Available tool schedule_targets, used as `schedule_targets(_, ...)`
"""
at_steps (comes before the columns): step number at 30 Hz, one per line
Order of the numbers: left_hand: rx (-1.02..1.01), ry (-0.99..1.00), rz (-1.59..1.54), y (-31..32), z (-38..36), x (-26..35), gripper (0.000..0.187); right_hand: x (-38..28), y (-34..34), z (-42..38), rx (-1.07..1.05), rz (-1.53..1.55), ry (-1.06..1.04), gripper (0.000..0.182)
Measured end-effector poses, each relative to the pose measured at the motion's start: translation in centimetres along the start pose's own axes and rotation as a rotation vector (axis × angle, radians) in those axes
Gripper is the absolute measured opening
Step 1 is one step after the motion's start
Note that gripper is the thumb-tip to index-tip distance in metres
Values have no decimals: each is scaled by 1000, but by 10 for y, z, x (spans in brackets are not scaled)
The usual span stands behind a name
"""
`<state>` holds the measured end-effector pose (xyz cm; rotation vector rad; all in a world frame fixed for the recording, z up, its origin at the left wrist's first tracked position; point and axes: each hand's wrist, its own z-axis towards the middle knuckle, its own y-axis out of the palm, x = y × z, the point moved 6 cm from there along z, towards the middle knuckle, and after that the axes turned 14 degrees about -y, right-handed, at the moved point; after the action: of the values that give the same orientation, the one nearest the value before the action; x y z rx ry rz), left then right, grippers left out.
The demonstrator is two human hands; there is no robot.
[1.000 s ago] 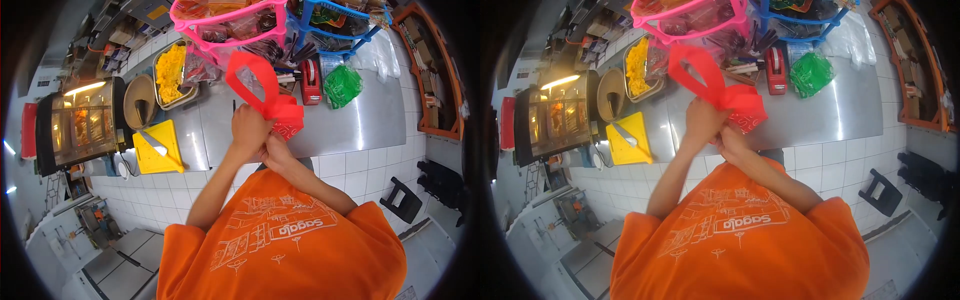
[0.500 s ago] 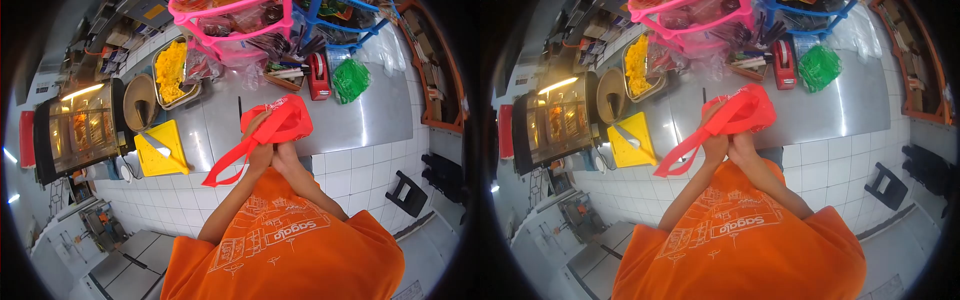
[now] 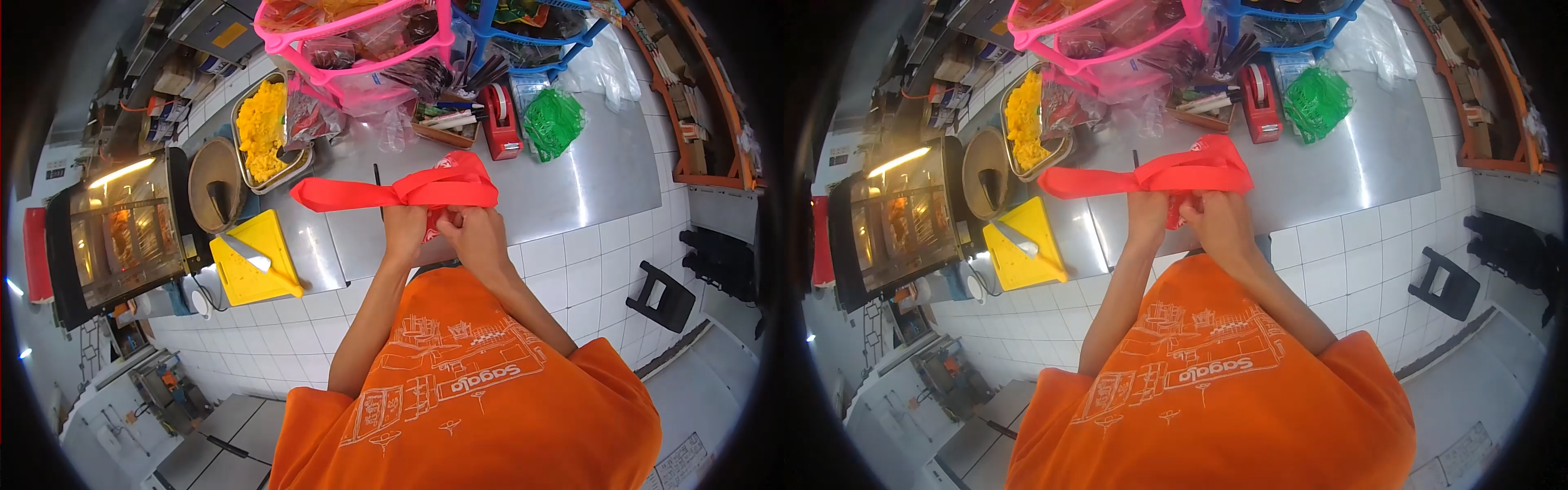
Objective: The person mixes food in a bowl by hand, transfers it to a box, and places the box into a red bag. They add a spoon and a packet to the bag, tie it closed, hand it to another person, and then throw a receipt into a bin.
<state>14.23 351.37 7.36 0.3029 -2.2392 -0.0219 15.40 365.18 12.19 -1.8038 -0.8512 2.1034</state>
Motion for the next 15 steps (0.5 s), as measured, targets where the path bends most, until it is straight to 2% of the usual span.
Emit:
schedule_targets(2, 2, -41, 12, -2, 3, -4, 17, -12, -13, 3, 4, -92, -26, 25)
schedule_targets(5, -121, 61, -11, 8, 4, 10, 16, -11, -15, 12, 6, -120, -106, 25)
schedule_targets(8, -110, 35, 47, 12, -5, 22, 18, -16, -16, 16, 183, -158, -322, 22)
schedule_targets(11, -129, -34, 51, 8, 2, 11, 22, 5, -5, 16, 255, -42, -327, 23)
schedule_targets(15, -233, 59, 184, 11, -1, 19, 23, 15, 1, 8, 314, -15, -281, 24)
